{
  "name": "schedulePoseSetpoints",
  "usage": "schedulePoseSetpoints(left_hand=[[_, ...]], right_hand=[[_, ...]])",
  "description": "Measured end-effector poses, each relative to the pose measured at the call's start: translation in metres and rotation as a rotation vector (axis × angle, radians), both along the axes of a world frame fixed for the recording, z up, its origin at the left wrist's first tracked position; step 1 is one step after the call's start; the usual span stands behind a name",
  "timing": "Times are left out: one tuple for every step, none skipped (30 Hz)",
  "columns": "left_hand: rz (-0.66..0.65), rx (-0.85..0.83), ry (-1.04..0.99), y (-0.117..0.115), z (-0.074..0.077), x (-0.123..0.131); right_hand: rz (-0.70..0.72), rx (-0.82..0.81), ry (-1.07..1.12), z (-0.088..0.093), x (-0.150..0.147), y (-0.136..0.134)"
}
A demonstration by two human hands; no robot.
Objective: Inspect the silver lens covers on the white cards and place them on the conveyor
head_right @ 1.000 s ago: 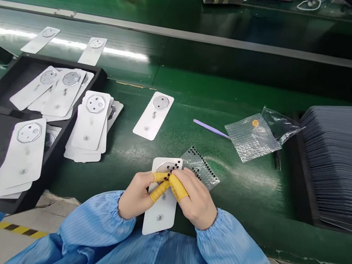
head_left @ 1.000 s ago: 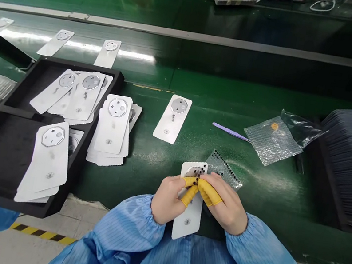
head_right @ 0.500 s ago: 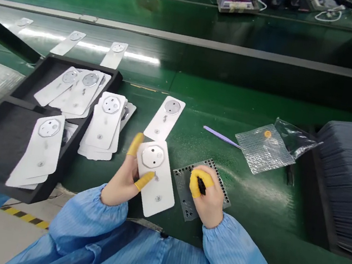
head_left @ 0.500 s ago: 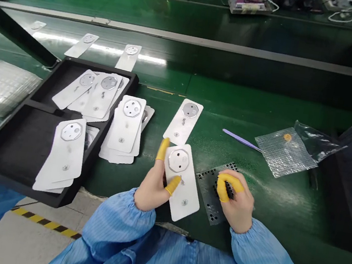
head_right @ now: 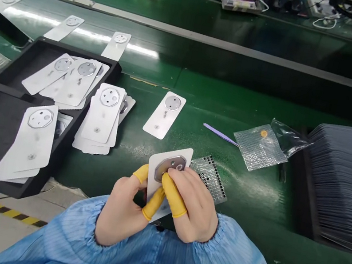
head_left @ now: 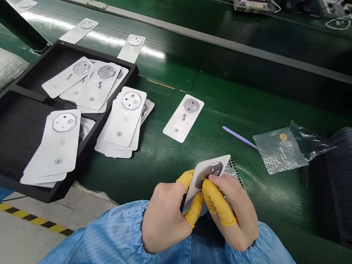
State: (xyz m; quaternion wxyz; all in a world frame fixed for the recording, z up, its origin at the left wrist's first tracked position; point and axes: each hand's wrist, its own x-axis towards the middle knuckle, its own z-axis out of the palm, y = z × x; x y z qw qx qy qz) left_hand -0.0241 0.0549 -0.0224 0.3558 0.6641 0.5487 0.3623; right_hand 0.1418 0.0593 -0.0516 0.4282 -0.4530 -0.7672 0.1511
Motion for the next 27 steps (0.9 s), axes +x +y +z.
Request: schedulePoseSetpoints(left_hand=[[0.009, 0.028, 0.003, 0.0, 0.001, 0.0], [0.016, 0.054, 0.004, 0.0, 0.001, 0.0], [0.017, 0.079, 0.003, 0.0, 0.001, -0.001], [0.015, 0.104, 0.002, 0.0, 0.002, -0.001], [0.011, 0.123, 0.002, 0.001, 0.002, -0.001], [0.008, 0.137, 0.004, 0.001, 0.003, 0.0], [0.004, 0.149, 0.007, 0.001, 0.003, 0.0], [0.0, 0.155, 0.009, 0.001, 0.004, 0.0], [-0.008, 0.156, 0.008, 0.001, 0.004, 0.001], [-0.017, 0.152, 0.005, 0.001, 0.005, 0.002], [-0.024, 0.147, 0.003, 0.001, 0.005, 0.002], [-0.029, 0.143, 0.006, 0.001, 0.005, 0.003], [-0.03, 0.138, 0.01, 0.002, 0.005, 0.004], [-0.027, 0.136, 0.015, 0.002, 0.004, 0.004], [-0.022, 0.141, 0.023, 0.001, 0.004, 0.004], [-0.016, 0.146, 0.033, 0.001, 0.003, 0.004], [-0.012, 0.154, 0.046, 0.001, 0.002, 0.005], [-0.006, 0.166, 0.063, 0.0, 0.001, 0.004], [0.001, 0.178, 0.083, -0.001, 0.001, 0.004], [0.008, 0.187, 0.099, -0.001, 0.0, 0.004], [0.012, 0.183, 0.108, -0.002, 0.0, 0.004], [0.012, 0.165, 0.102, -0.002, -0.002, 0.004], [0.007, 0.133, 0.08, -0.002, -0.003, 0.005], [-0.001, 0.085, 0.046, -0.002, -0.005, 0.005], [-0.012, 0.029, 0.005, -0.001, -0.007, 0.005], [-0.022, -0.029, -0.045, 0.0, -0.01, 0.005], [-0.035, -0.088, -0.107, 0.002, -0.012, 0.004]], right_hand=[[0.017, 0.047, -0.049, 0.001, 0.0, -0.001], [0.04, 0.12, -0.108, 0.003, 0.0, -0.002], [0.058, 0.195, -0.165, 0.005, 0.0, -0.003], [0.063, 0.236, -0.211, 0.008, -0.002, -0.004], [0.059, 0.264, -0.239, 0.01, -0.003, -0.004], [0.049, 0.274, -0.253, 0.012, -0.005, -0.005], [0.038, 0.277, -0.256, 0.014, -0.007, -0.006], [0.032, 0.276, -0.257, 0.016, -0.008, -0.006], [0.027, 0.274, -0.259, 0.016, -0.009, -0.006], [0.024, 0.271, -0.264, 0.016, -0.01, -0.006], [0.021, 0.267, -0.27, 0.016, -0.01, -0.006], [0.015, 0.262, -0.271, 0.016, -0.009, -0.006], [0.011, 0.256, -0.272, 0.016, -0.009, -0.005], [0.008, 0.251, -0.272, 0.015, -0.008, -0.004], [0.012, 0.251, -0.273, 0.015, -0.008, -0.003], [0.023, 0.256, -0.278, 0.015, -0.007, -0.003], [0.035, 0.26, -0.287, 0.015, -0.007, -0.002], [0.044, 0.257, -0.299, 0.015, -0.007, -0.002], [0.053, 0.246, -0.312, 0.015, -0.008, -0.003], [0.057, 0.225, -0.32, 0.015, -0.009, -0.004], [0.061, 0.2, -0.323, 0.014, -0.01, -0.005], [0.063, 0.179, -0.32, 0.013, -0.011, -0.006], [0.065, 0.159, -0.31, 0.012, -0.013, -0.007], [0.07, 0.142, -0.299, 0.01, -0.013, -0.008], [0.072, 0.125, -0.286, 0.008, -0.013, -0.008], [0.078, 0.108, -0.272, 0.006, -0.013, -0.008], [0.092, 0.09, -0.253, 0.004, -0.012, -0.008]])
